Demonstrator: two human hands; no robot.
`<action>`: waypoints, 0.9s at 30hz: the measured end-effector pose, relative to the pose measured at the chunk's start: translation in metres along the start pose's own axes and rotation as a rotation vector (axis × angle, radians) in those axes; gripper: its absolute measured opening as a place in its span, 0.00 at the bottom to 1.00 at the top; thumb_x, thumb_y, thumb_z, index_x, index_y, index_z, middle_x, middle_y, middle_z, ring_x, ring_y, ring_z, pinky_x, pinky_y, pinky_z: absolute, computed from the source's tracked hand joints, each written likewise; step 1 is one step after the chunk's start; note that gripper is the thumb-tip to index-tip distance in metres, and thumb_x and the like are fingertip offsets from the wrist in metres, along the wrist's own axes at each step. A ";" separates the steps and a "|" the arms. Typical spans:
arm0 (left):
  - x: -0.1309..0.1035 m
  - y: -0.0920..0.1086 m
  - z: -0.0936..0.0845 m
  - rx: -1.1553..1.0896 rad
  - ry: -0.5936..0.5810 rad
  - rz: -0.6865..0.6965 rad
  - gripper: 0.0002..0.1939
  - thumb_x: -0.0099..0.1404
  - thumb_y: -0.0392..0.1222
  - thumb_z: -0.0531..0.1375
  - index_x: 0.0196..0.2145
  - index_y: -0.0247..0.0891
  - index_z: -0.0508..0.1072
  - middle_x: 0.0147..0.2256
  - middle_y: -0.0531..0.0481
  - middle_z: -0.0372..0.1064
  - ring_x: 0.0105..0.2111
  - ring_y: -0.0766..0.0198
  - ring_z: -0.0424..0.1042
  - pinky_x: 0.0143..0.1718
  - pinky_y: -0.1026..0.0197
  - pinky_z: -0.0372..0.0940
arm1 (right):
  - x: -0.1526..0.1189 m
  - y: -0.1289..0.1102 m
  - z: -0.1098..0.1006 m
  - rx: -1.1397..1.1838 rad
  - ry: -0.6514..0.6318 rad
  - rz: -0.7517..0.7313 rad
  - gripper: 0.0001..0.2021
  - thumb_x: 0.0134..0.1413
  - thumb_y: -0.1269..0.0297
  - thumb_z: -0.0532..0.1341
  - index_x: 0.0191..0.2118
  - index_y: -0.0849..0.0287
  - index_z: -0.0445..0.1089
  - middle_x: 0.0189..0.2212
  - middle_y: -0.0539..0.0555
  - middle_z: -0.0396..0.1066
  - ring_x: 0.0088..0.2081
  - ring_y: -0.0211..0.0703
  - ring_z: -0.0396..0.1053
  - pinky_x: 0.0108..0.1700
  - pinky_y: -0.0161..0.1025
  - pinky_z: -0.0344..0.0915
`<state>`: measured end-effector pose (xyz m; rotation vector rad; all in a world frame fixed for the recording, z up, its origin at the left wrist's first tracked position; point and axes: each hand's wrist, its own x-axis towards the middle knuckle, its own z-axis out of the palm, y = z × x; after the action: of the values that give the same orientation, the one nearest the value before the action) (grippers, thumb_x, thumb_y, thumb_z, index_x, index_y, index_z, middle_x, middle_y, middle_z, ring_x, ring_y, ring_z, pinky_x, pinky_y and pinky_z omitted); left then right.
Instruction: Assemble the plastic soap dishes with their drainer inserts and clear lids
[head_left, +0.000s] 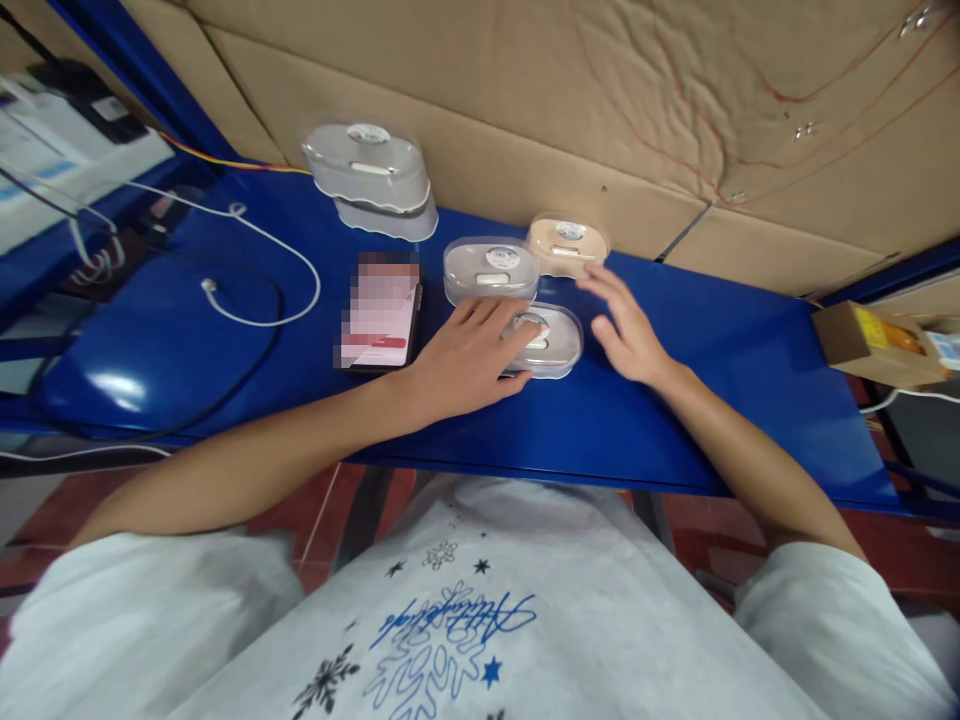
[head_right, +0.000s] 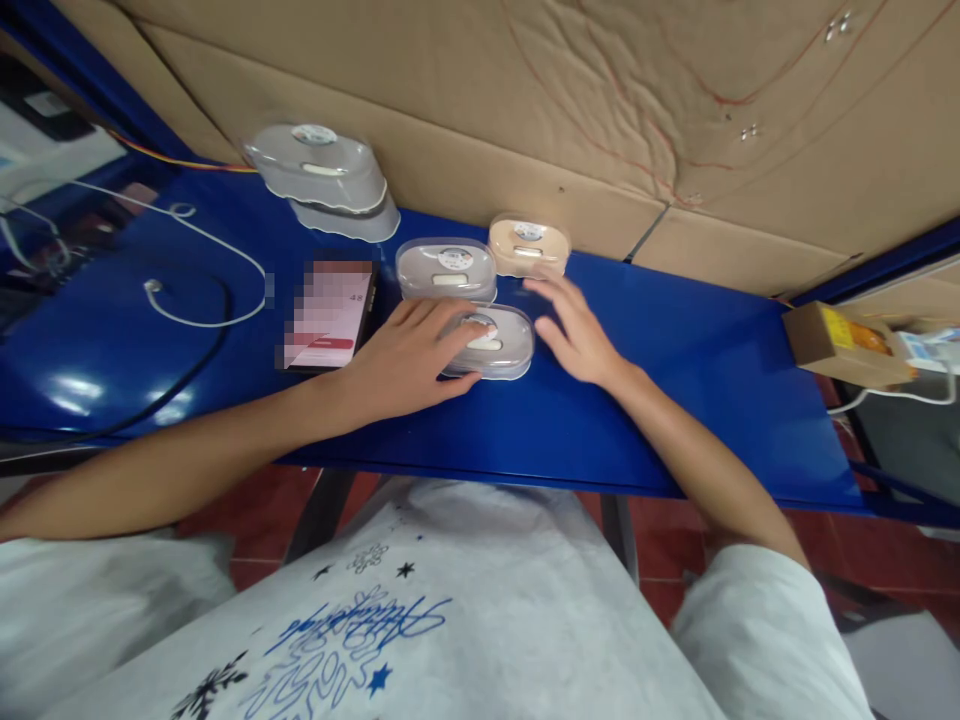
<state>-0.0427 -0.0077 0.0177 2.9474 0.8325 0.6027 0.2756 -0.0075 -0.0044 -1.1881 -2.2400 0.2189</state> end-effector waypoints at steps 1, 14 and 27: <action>0.000 0.000 -0.002 0.014 -0.003 -0.017 0.23 0.74 0.43 0.65 0.64 0.34 0.75 0.65 0.27 0.70 0.65 0.32 0.72 0.66 0.33 0.68 | 0.011 0.011 -0.004 -0.053 0.046 0.046 0.34 0.78 0.36 0.48 0.78 0.47 0.59 0.80 0.62 0.58 0.82 0.62 0.54 0.81 0.70 0.51; 0.005 -0.008 0.002 0.017 0.043 -0.109 0.22 0.75 0.46 0.64 0.62 0.34 0.75 0.65 0.28 0.70 0.66 0.33 0.71 0.66 0.34 0.67 | -0.007 0.026 -0.021 -0.343 -0.012 0.226 0.41 0.65 0.26 0.60 0.71 0.51 0.66 0.68 0.69 0.69 0.74 0.75 0.62 0.74 0.79 0.54; 0.005 -0.013 0.007 -0.166 0.181 -0.146 0.22 0.75 0.48 0.65 0.63 0.38 0.73 0.71 0.30 0.66 0.72 0.35 0.65 0.72 0.30 0.59 | -0.027 0.022 -0.004 -0.104 0.238 0.303 0.40 0.62 0.31 0.67 0.69 0.49 0.64 0.68 0.65 0.69 0.70 0.70 0.69 0.73 0.72 0.66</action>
<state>-0.0428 0.0066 0.0117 2.6861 0.9507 0.8918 0.3051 -0.0164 -0.0208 -1.5236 -1.8812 0.0739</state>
